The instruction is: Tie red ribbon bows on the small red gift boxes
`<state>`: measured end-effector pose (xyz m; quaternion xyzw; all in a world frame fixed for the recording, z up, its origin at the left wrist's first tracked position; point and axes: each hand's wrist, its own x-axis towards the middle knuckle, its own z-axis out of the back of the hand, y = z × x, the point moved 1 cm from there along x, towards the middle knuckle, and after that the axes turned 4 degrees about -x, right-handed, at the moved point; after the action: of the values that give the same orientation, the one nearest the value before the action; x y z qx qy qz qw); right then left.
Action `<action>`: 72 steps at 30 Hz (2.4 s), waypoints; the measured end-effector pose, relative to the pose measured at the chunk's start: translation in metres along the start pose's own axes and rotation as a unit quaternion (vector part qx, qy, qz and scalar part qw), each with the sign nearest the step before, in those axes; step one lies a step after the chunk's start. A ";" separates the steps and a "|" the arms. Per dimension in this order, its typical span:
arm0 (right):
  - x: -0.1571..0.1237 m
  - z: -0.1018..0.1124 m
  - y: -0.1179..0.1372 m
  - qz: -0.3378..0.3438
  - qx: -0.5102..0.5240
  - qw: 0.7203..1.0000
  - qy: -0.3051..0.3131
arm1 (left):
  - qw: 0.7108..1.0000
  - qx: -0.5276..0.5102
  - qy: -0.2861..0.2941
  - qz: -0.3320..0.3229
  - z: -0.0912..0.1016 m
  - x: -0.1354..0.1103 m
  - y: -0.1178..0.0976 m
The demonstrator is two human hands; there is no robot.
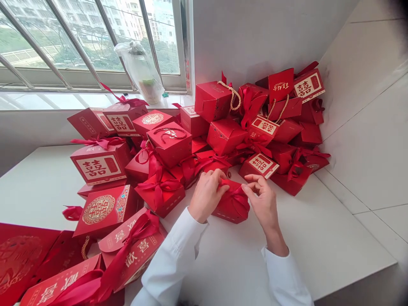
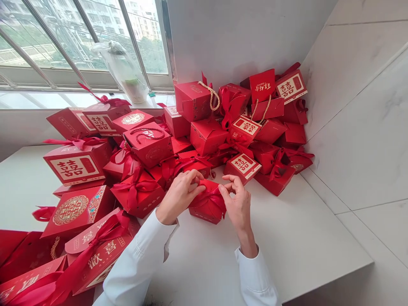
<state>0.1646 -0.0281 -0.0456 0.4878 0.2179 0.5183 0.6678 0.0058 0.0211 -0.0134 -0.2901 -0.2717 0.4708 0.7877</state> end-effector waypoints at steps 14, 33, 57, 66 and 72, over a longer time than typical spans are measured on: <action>-0.002 -0.003 -0.002 0.003 0.000 1.000 -0.010 | 0.998 -0.054 -0.003 0.046 -0.002 0.002 0.004; -0.004 -0.004 -0.012 -0.015 0.046 0.999 0.004 | 0.997 -0.073 0.020 -0.009 -0.009 0.005 -0.005; -0.010 -0.003 -0.007 0.021 0.039 0.999 0.022 | 0.993 0.087 0.018 0.082 -0.006 -0.007 -0.020; -0.010 -0.005 -0.011 0.019 0.034 0.999 0.015 | 0.992 0.103 0.004 0.068 -0.016 -0.008 -0.016; -0.009 -0.005 -0.014 -0.013 0.071 0.997 0.006 | 0.995 0.028 0.046 0.086 -0.004 -0.003 -0.017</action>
<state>0.1642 -0.0341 -0.0616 0.5283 0.2646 0.4954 0.6368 0.0171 0.0107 -0.0043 -0.3113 -0.1963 0.5303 0.7637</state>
